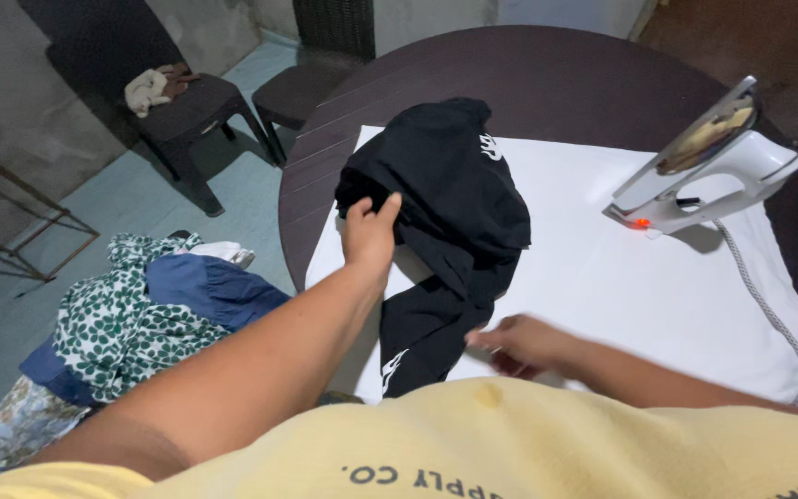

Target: The person irons a pair of black pants on a round table covered with a white cloth. They repeatedly smooth the fabric with their hands, reposition the pants, and use a steam iron to press different sections including the legs and pockets.

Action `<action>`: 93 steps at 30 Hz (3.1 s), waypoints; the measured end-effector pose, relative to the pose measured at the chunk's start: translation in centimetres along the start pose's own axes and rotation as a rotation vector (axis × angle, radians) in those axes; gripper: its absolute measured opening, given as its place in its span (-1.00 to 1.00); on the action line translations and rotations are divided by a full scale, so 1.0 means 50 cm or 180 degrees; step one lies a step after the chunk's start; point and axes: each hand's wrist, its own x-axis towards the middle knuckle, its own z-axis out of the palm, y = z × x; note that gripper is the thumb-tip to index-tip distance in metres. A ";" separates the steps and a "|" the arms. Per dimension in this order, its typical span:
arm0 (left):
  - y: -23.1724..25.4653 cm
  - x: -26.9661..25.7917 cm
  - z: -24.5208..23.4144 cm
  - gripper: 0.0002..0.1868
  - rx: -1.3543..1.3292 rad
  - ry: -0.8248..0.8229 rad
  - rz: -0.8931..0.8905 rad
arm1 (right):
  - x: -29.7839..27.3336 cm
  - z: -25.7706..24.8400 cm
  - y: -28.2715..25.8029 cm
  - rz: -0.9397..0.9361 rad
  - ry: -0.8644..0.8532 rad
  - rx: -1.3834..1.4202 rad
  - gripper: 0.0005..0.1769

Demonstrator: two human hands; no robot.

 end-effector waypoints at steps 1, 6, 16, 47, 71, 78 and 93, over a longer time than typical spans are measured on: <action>0.010 0.010 0.007 -0.35 -0.0082 -0.0086 0.0117 | -0.004 0.028 0.005 -0.0137 -0.0127 0.0174 -0.49; 0.058 0.030 0.021 -0.61 -0.0056 -0.0165 -0.0221 | 0.019 0.083 0.010 -0.0936 -0.0330 0.0553 -0.71; 0.051 0.088 -0.021 -0.75 -0.0614 0.0490 0.0489 | -0.102 -0.383 0.054 -0.0711 0.1303 0.2067 -0.75; 0.049 -0.064 -0.031 -0.67 -0.0497 -0.0272 -0.0888 | -0.047 -0.221 0.253 -0.0727 0.2012 0.1864 -0.69; -0.033 -0.091 -0.119 -0.51 -0.0214 0.0551 -0.0986 | -0.127 -0.324 0.412 0.0021 0.0681 0.1538 -0.63; -0.102 -0.138 -0.088 -0.41 -0.0009 0.0421 -0.1375 | -0.134 -0.248 0.320 0.0338 0.1167 0.2125 -0.55; -0.072 -0.145 -0.131 -0.42 -0.0571 0.0636 -0.1252 | -0.190 -0.298 0.371 0.0577 0.0034 0.0953 -0.50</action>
